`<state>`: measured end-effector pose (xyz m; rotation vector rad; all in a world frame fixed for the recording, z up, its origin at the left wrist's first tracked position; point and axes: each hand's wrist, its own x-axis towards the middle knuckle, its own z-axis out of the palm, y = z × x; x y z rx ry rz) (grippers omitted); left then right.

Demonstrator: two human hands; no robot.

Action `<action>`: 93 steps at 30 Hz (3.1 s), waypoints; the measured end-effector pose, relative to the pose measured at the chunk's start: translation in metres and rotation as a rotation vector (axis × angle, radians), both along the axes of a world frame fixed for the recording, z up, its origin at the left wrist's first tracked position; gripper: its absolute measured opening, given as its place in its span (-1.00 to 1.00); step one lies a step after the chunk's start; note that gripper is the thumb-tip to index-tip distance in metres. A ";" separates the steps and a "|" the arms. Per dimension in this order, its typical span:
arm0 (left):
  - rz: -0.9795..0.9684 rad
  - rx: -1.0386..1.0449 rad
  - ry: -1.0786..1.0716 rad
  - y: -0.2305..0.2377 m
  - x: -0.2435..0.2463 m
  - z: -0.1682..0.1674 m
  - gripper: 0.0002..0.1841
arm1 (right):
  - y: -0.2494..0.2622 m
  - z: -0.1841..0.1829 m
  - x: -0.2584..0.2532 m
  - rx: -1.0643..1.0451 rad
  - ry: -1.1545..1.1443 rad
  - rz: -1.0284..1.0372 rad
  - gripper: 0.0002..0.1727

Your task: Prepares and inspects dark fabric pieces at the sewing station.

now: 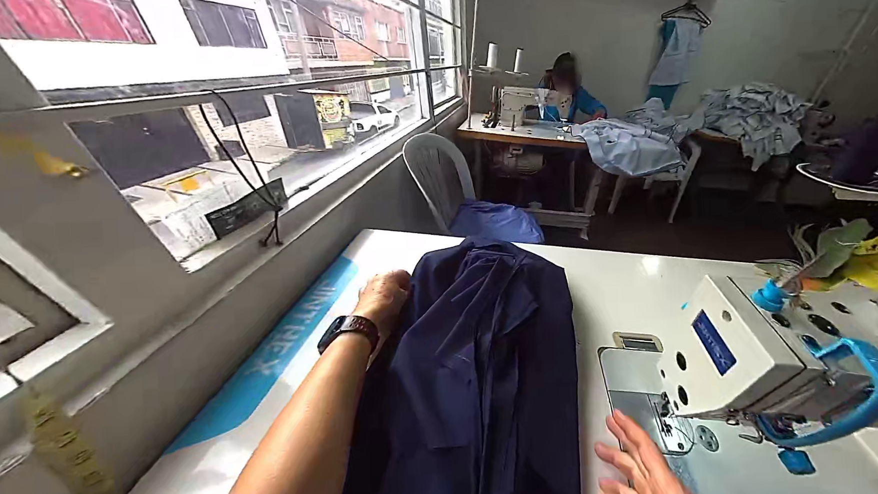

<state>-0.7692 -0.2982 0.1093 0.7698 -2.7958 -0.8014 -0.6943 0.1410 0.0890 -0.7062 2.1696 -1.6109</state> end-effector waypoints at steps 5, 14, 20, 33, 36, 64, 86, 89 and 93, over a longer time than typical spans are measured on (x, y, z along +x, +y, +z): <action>-0.070 -0.026 0.059 -0.004 0.045 0.005 -0.81 | -0.085 0.016 -0.037 -0.021 -0.143 -0.175 0.27; -0.251 0.099 -0.085 0.066 0.141 0.014 -0.88 | -0.188 0.039 -0.045 0.582 0.182 -0.051 0.30; -0.040 0.179 -0.243 0.020 0.196 0.018 -0.81 | -0.170 0.036 -0.042 -0.102 -0.005 -0.095 0.27; 0.012 0.146 0.050 0.007 0.214 -0.018 -0.87 | -0.135 0.000 -0.087 0.313 0.341 -0.196 -0.65; 0.010 0.075 0.024 0.016 0.207 -0.016 -0.93 | -0.154 0.007 -0.115 0.503 0.398 -0.142 -0.62; -0.228 -0.578 0.738 0.099 0.126 0.046 -0.81 | -0.187 0.071 -0.077 -0.237 0.002 -0.043 -0.65; -0.299 -0.283 0.638 0.120 0.090 0.013 -0.95 | -0.174 0.053 -0.067 -0.284 0.088 0.093 -0.81; -0.252 -0.141 0.544 0.117 0.111 0.052 -0.95 | -0.174 0.049 -0.060 -0.329 -0.007 0.094 -0.75; -0.269 -0.241 0.409 0.123 0.113 0.083 -0.99 | -0.182 0.055 -0.047 -0.367 0.006 0.131 -0.64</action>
